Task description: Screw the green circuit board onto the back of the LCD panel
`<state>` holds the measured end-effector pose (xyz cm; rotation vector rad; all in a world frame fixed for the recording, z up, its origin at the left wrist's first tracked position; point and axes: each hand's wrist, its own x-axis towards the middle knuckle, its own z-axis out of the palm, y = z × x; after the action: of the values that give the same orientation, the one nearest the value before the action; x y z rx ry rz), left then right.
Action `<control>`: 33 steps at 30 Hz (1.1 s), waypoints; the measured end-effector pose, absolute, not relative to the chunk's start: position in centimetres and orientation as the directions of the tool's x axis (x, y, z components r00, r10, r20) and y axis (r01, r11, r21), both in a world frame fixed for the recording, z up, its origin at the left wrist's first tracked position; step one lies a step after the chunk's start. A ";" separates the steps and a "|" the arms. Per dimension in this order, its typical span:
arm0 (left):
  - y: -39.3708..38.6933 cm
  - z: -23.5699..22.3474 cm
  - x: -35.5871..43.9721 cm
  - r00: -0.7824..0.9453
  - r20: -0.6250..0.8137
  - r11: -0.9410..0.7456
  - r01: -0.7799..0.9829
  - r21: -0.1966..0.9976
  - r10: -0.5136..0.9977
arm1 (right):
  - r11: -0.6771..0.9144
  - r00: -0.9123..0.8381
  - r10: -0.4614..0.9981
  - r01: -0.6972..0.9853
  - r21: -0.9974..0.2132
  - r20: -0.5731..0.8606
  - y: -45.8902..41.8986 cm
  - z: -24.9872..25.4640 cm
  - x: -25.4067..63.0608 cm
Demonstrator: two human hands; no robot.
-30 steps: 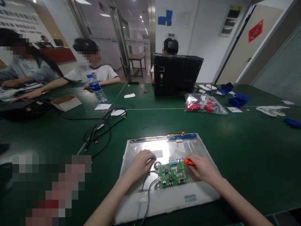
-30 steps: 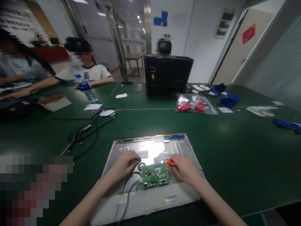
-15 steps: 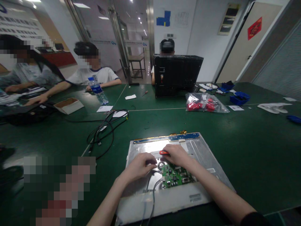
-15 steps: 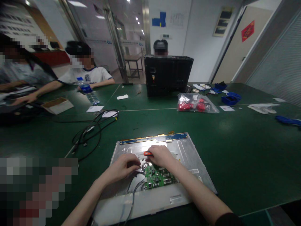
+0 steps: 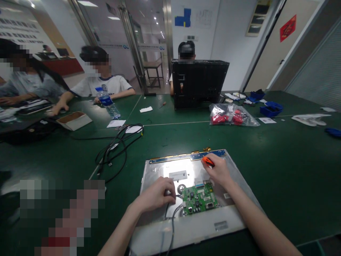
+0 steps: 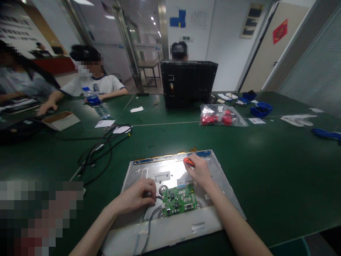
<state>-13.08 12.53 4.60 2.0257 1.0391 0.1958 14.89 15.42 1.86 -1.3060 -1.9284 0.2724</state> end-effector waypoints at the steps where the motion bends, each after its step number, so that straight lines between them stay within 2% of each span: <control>1: 12.6 4.6 -13.1 0.645 -0.210 -0.298 0.585 0.755 0.735 | 0.439 -0.133 0.857 0.695 -0.570 0.498 15.5 2.1 15.2; 5: 13.0 4.0 -12.4 0.550 -0.078 -0.282 0.539 0.794 0.831 | 0.412 -0.034 0.840 0.689 -0.596 0.542 15.6 2.5 15.7; 7: 13.1 3.5 -11.8 0.475 0.037 -0.346 0.582 0.736 0.879 | 0.415 -0.028 0.837 0.683 -0.601 0.546 15.7 2.4 15.6; 9: 13.2 2.7 -11.2 0.479 0.111 -0.432 0.637 0.638 0.871 | 0.423 -0.041 0.839 0.675 -0.604 0.542 15.8 2.1 15.4; 11: 13.3 2.0 -10.7 0.512 0.138 -0.491 0.658 0.571 0.848 | 0.425 -0.060 0.848 0.671 -0.607 0.527 15.8 1.8 15.2; 13: 13.4 1.4 -10.5 0.522 0.140 -0.503 0.660 0.558 0.841 | 0.418 -0.081 0.862 0.671 -0.612 0.500 15.8 1.7 15.1; 17: 13.5 1.0 -10.9 0.496 0.146 -0.484 0.668 0.565 0.856 | 0.389 -0.157 0.905 0.682 -0.619 0.395 15.8 1.8 15.2; 22: 13.0 1.8 -11.5 0.449 0.156 -0.449 0.678 0.582 0.880 | 0.325 -0.294 0.943 0.722 -0.611 0.154 16.1 2.3 15.7; 27: 12.3 3.5 -11.8 0.463 0.080 -0.440 0.753 0.490 0.883 | 0.266 -0.403 0.910 0.745 -0.611 -0.095 16.0 3.1 16.4; 30: 12.1 4.4 -12.0 0.536 -0.064 -0.434 0.743 0.510 0.842 | 0.248 -0.462 0.861 0.747 -0.617 -0.213 15.8 3.5 16.8; 33: 11.8 5.1 -12.2 0.577 -0.167 -0.410 0.727 0.550 0.799 | 0.248 -0.501 0.822 0.742 -0.623 -0.269 15.8 3.6 16.9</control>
<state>-12.21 11.84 5.06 2.2283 1.2126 0.1621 16.90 15.76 3.62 -1.5057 -2.3905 1.0931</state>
